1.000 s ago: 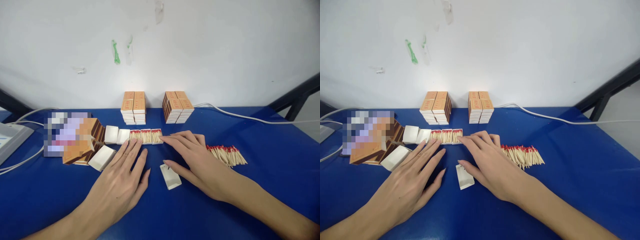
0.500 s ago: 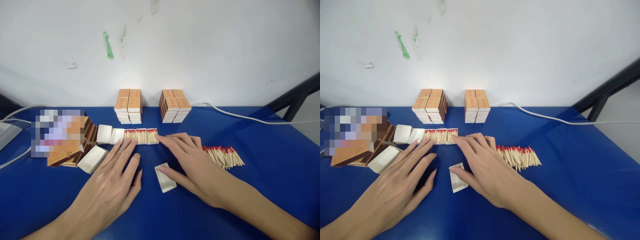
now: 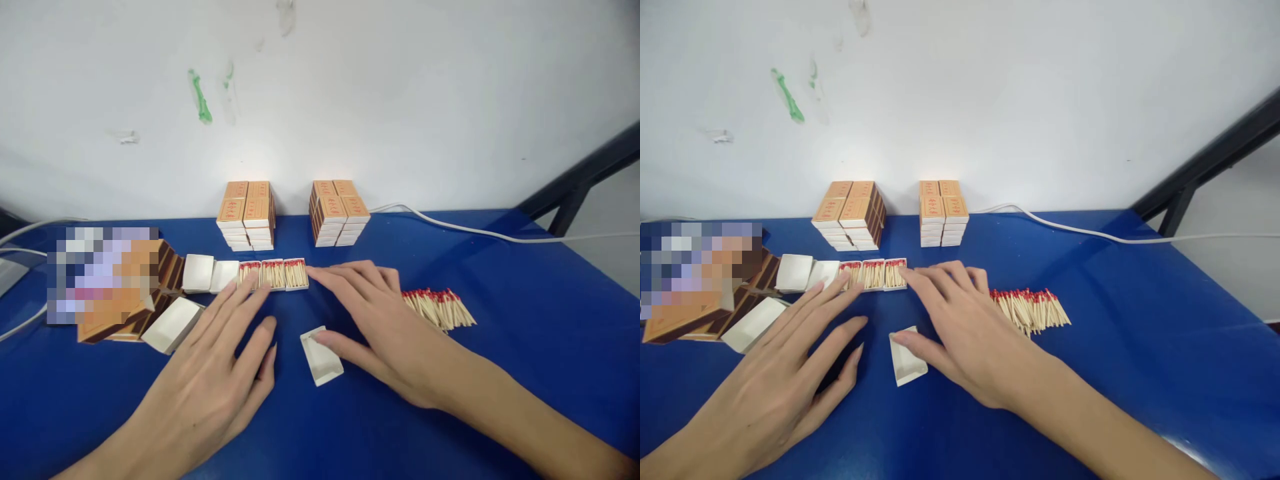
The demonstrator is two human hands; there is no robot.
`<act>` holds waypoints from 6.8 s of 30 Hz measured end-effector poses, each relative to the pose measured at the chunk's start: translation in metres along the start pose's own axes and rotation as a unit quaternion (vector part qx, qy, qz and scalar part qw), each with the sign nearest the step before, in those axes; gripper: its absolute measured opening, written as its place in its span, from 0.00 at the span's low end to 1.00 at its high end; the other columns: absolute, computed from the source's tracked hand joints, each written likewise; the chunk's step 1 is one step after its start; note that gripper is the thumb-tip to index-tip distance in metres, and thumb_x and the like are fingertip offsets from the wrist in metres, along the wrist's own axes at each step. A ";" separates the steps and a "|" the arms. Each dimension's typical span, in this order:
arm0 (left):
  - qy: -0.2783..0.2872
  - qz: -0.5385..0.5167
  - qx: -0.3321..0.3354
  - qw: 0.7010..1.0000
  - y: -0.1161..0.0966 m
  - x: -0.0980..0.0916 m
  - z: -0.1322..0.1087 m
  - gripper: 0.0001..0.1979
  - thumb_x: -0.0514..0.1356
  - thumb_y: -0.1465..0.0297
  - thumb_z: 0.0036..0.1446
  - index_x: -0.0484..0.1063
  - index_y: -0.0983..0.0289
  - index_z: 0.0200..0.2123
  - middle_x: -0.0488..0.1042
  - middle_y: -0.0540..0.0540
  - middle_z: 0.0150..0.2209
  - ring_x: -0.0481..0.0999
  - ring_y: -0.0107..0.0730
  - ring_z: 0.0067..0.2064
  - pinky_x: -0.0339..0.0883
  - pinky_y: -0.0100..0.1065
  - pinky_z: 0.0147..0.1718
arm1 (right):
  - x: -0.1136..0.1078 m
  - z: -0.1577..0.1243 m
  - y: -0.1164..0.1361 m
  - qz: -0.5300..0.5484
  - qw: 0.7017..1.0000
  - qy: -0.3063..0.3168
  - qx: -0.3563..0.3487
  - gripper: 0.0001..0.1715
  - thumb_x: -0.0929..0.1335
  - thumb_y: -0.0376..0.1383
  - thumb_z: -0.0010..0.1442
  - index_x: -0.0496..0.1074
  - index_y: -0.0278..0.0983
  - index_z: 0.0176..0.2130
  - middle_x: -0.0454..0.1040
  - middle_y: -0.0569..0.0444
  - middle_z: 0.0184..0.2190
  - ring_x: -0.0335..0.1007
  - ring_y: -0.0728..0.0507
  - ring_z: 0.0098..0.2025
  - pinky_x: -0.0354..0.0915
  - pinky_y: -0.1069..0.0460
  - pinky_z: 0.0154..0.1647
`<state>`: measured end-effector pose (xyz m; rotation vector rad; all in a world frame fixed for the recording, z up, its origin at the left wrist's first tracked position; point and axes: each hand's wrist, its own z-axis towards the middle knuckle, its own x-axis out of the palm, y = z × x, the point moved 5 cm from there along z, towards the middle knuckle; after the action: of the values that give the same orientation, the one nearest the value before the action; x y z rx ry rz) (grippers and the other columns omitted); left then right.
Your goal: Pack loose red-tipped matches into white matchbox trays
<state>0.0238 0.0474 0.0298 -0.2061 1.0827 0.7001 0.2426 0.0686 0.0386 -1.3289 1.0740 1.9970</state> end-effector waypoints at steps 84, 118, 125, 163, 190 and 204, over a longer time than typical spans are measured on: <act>0.075 -0.162 0.096 0.979 -0.015 0.010 -0.018 0.33 0.59 0.74 0.74 0.66 0.56 0.79 0.64 0.67 0.79 0.66 0.54 0.78 0.75 0.55 0.71 | 0.004 -0.018 -0.010 -0.139 0.979 -0.096 0.111 0.16 0.70 0.39 0.77 0.69 0.42 0.35 0.74 0.52 0.33 0.64 0.38 0.40 0.51 0.40 0.45; 0.073 -0.148 0.103 0.981 -0.016 0.009 -0.017 0.33 0.59 0.74 0.74 0.68 0.55 0.79 0.68 0.66 0.77 0.71 0.54 0.76 0.76 0.54 0.71 | 0.005 -0.019 -0.013 -0.048 0.987 -0.069 0.137 0.18 0.67 0.43 0.82 0.74 0.42 0.37 0.75 0.53 0.32 0.68 0.36 0.41 0.51 0.40 0.44; 0.076 -0.156 0.101 0.980 -0.015 0.009 -0.017 0.32 0.59 0.74 0.74 0.68 0.56 0.78 0.68 0.67 0.77 0.73 0.55 0.76 0.75 0.54 0.71 | 0.006 -0.019 -0.016 -0.040 0.987 -0.065 0.145 0.18 0.67 0.43 0.82 0.74 0.42 0.37 0.76 0.53 0.31 0.67 0.37 0.40 0.51 0.41 0.44; 0.069 -0.142 0.103 0.982 -0.016 0.006 -0.010 0.32 0.56 0.76 0.75 0.69 0.56 0.78 0.66 0.65 0.77 0.62 0.48 0.79 0.68 0.50 0.75 | 0.011 -0.017 -0.017 -0.137 0.972 -0.124 0.145 0.13 0.70 0.34 0.78 0.73 0.40 0.37 0.78 0.53 0.32 0.65 0.36 0.41 0.47 0.41 0.45; 0.068 -0.145 0.110 0.981 -0.017 0.006 -0.014 0.33 0.56 0.77 0.74 0.67 0.56 0.79 0.67 0.66 0.76 0.65 0.50 0.78 0.73 0.52 0.72 | -0.012 -0.024 -0.032 -0.111 0.968 -0.131 0.182 0.04 0.73 0.33 0.72 0.77 0.42 0.42 0.77 0.52 0.36 0.66 0.35 0.44 0.49 0.41 0.45; 0.070 -0.143 0.110 0.981 -0.017 0.008 -0.014 0.31 0.57 0.75 0.75 0.70 0.56 0.78 0.69 0.67 0.76 0.69 0.51 0.77 0.75 0.53 0.71 | -0.004 -0.027 -0.018 -0.182 0.965 -0.117 0.146 0.13 0.73 0.37 0.73 0.74 0.42 0.34 0.73 0.51 0.33 0.64 0.35 0.42 0.49 0.40 0.44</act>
<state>0.0259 0.0312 0.0131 -0.2176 1.2265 0.3083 0.2718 0.0567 0.0305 -1.0188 0.8960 1.6049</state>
